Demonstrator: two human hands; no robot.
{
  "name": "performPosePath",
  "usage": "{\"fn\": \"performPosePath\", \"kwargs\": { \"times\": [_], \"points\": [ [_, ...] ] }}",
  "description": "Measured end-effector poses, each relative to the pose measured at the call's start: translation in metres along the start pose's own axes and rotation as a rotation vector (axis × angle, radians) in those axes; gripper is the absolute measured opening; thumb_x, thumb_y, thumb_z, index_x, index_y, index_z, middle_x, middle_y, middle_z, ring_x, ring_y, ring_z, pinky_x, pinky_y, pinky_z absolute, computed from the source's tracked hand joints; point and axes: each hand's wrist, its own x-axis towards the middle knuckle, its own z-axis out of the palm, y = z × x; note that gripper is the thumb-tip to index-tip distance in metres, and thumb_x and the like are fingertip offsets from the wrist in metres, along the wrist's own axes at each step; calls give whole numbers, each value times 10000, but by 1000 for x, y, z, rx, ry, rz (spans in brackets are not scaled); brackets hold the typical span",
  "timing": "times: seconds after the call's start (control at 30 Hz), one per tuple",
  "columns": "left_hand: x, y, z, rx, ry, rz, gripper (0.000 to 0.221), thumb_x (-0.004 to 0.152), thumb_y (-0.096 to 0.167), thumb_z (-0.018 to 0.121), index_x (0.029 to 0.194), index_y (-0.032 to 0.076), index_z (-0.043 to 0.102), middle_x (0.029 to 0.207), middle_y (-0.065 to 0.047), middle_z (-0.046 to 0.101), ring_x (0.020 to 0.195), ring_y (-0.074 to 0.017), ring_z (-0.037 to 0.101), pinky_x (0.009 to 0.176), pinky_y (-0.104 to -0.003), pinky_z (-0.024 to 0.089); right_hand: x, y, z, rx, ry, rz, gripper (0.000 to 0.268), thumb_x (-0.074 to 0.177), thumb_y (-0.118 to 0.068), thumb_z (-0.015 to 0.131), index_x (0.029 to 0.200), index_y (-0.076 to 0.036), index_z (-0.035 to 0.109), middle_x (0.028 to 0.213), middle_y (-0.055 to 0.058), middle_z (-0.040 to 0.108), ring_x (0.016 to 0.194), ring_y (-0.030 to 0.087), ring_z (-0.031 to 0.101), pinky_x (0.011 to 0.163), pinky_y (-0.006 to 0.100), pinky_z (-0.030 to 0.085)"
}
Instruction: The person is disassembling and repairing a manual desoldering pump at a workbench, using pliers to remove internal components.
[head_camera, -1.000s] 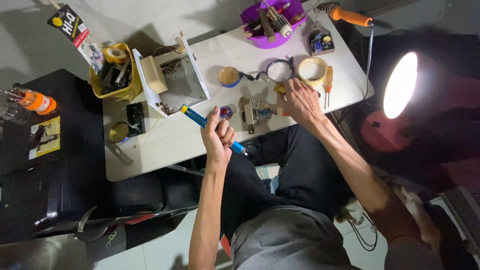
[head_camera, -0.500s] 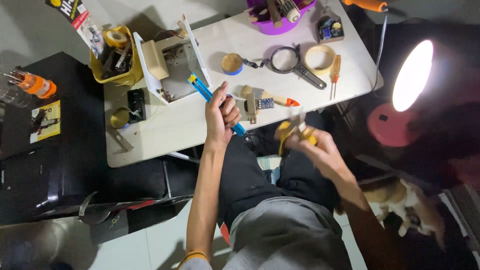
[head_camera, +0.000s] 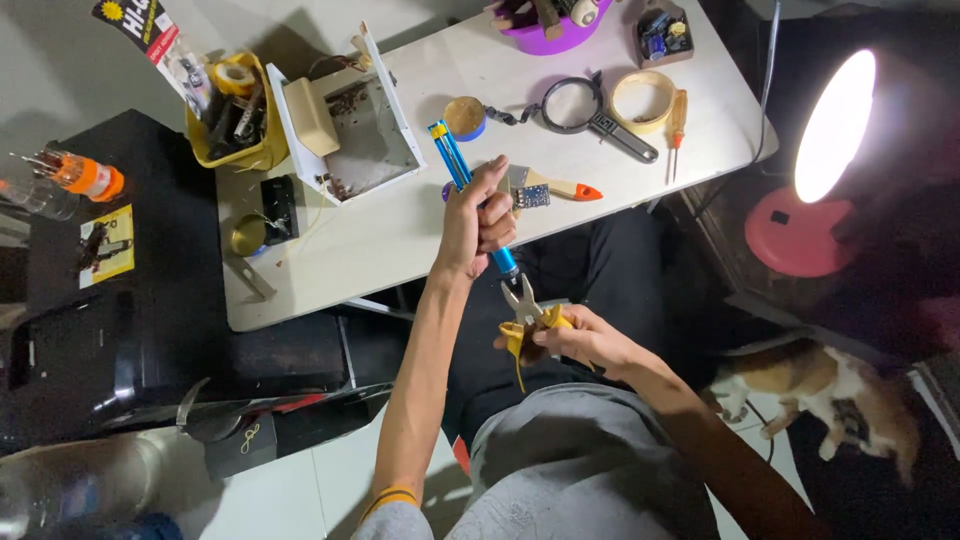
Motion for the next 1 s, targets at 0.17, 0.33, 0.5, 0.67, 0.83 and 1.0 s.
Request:
{"fn": "performPosePath", "kwargs": {
  "times": [0.17, 0.33, 0.5, 0.67, 0.83, 1.0],
  "points": [
    [1, -3, 4, 13, -19, -1, 465, 992, 416, 664, 663, 259, 376, 496, 108, 175, 338, 1, 190, 323, -156, 213, 5, -10, 6, -55, 66, -32, 135, 915, -47, 655, 915, 74, 716, 827, 201, 693, 780, 272, 718, 771, 408, 577],
    [0, 6, 12, 50, -56, -27, 508, 1001, 440, 640, 630, 269, 339, 474, 104, 192, 320, 2, 210, 338, -154, 214, 5, -40, 40, -52, 135, -57, 146, 870, -34, 684, 738, 24, 665, 622, 92, 589, 553, 148, 604, 584, 302, 511],
    [-2, 14, 19, 85, -138, -97, 610, 1013, 496, 583, 535, 260, 285, 449, 98, 152, 309, -11, 198, 350, -157, 182, 6, -21, 32, 249, 91, -70, 125, 900, 24, 644, 792, -18, 598, 750, 104, 626, 814, 254, 728, 891, 496, 559],
    [1, 1, 14, 18, -128, -124, 442, 1013, 413, 622, 693, 224, 383, 499, 106, 149, 322, -2, 191, 305, -155, 189, 6, -38, 62, 371, 46, -47, 144, 890, 30, 666, 773, -14, 593, 664, 60, 553, 661, 191, 663, 721, 439, 584],
    [9, -9, 3, 19, -124, -136, 416, 1000, 420, 647, 725, 219, 409, 484, 104, 163, 307, 5, 204, 289, -149, 205, 9, -33, 65, 388, 44, -64, 171, 910, 4, 665, 761, -50, 604, 660, 16, 526, 642, 151, 628, 713, 399, 574],
    [14, -11, 0, 114, -83, -119, 431, 1013, 421, 629, 706, 234, 390, 479, 113, 174, 321, 24, 202, 291, -141, 187, 14, -10, 48, 341, 147, -77, 162, 886, 54, 659, 751, -32, 639, 655, 70, 533, 601, 199, 626, 647, 432, 582]
  ]
}}
